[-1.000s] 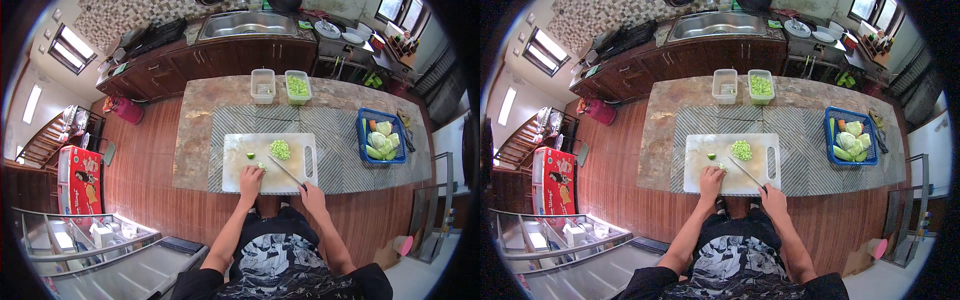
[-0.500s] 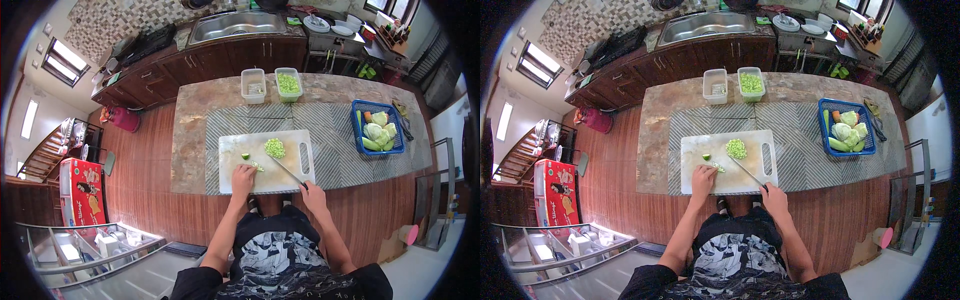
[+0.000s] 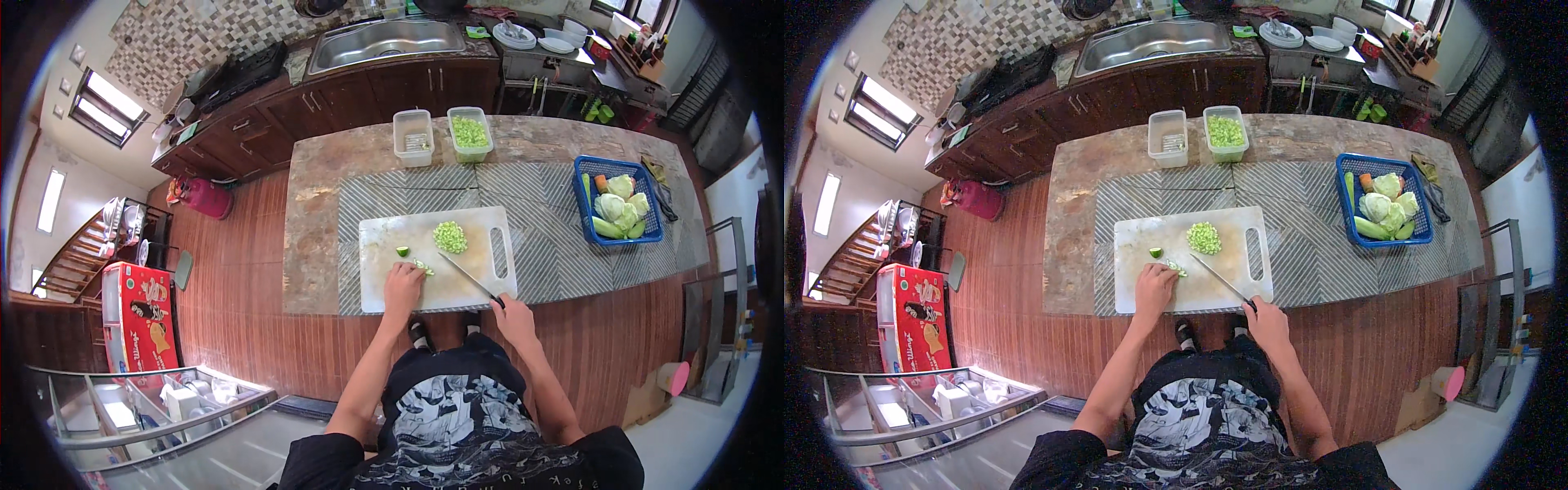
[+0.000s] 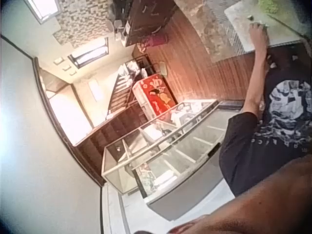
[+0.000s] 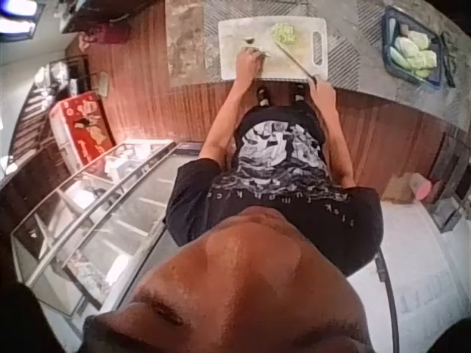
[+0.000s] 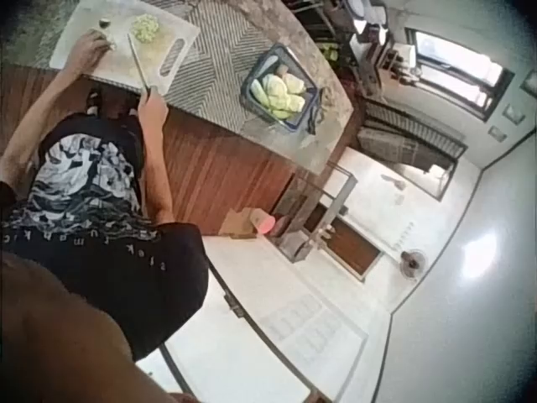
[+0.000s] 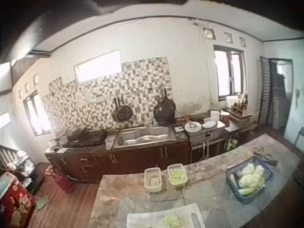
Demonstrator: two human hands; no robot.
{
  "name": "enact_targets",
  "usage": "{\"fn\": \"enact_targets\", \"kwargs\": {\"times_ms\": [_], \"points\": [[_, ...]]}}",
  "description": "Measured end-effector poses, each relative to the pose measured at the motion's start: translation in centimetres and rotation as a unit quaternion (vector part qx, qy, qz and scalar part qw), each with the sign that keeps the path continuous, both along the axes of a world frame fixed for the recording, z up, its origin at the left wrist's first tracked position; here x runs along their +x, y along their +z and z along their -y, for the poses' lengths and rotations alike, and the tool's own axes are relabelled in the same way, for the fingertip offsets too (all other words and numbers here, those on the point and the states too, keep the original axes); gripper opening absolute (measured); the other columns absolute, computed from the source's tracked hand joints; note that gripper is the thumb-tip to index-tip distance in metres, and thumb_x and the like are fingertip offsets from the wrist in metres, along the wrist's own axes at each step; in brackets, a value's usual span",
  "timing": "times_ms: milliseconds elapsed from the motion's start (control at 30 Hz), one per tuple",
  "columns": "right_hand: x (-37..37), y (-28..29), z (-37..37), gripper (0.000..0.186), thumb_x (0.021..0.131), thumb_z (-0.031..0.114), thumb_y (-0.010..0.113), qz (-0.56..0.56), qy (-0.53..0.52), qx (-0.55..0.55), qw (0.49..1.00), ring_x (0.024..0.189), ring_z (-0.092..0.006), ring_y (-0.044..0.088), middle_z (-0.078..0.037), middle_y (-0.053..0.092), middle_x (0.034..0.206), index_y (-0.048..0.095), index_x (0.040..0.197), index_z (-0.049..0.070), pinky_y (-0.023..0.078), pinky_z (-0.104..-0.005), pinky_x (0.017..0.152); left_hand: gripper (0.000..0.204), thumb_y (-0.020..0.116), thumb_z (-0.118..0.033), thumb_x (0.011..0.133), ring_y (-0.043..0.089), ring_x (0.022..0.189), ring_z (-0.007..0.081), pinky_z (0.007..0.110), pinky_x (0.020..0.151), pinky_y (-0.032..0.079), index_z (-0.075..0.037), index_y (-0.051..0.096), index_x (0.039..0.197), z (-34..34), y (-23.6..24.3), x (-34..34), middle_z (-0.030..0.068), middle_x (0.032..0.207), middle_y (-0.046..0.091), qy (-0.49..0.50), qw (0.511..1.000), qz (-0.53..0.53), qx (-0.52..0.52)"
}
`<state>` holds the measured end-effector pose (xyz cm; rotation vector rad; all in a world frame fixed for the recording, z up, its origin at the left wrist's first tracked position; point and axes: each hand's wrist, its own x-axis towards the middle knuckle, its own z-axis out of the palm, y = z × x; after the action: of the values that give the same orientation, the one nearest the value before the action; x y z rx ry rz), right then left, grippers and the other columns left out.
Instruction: Chopping a green vegetable on a white cutting board using a kitchen knife.
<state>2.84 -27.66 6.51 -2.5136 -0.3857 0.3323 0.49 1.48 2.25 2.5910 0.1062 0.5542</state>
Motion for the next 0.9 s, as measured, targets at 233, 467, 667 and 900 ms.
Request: {"fn": "enact_targets", "kwargs": {"times_ms": [233, 467, 667, 900], "points": [[-0.3, 0.2, 0.1, 0.032, 0.1, 0.035, 0.06, 0.002, -0.011, 0.006, 1.0, 0.081, -0.0472, 0.066, -0.026, 0.068, 0.082, 0.065, 0.102, 0.004, 0.052, -0.0554, 0.068, 0.01, 0.068, -0.016, 0.087, 0.061, 0.098, 0.0253, 0.039, 0.082, 0.05, -0.011, 0.068, 0.096, -0.1, -1.2, 0.1, 0.0043, 0.099, 0.065, -0.015, 0.994, -0.033, 0.104], [-0.7, -0.6, 0.8, 0.034, 0.101, 0.037, 0.058, 0.004, -0.02, 0.002, 1.0, 0.079, -0.0466, 0.067, -0.025, 0.069, 0.083, 0.063, 0.102, 0.004, 0.052, -0.0566, 0.068, 0.013, 0.067, -0.018, 0.089, 0.06, 0.104, 0.0253, 0.041, 0.083, 0.049, -0.011, 0.064, 0.1, 0.7, -1.4, 0.1, 0.0037, 0.103, 0.064, 0.025, 0.991, -0.049, 0.122], [-0.8, -0.5, 0.9, 0.035, 0.101, 0.037, 0.057, -0.007, -0.012, -0.007, 1.0, 0.08, -0.047, 0.067, -0.025, 0.069, 0.082, 0.064, 0.102, 0.003, 0.052, -0.0566, 0.068, 0.016, 0.068, -0.019, 0.088, 0.059, 0.108, 0.0264, 0.041, 0.085, 0.048, -0.013, 0.066, 0.103, -0.4, -1.5, -0.5, 0.0032, 0.106, 0.065, -0.007, 0.989, 0.003, 0.145], [-0.8, -0.6, 0.4, 0.034, 0.101, 0.037, 0.057, -0.01, -0.003, -0.002, 1.0, 0.081, -0.0464, 0.067, -0.025, 0.069, 0.082, 0.064, 0.104, 0.004, 0.052, -0.0564, 0.069, 0.012, 0.065, -0.017, 0.092, 0.059, 0.106, 0.0253, 0.04, 0.085, 0.047, -0.01, 0.065, 0.102, -0.5, -2.2, -0.1, 0.005, 0.105, 0.065, -0.013, 0.988, -0.026, 0.149]]}}
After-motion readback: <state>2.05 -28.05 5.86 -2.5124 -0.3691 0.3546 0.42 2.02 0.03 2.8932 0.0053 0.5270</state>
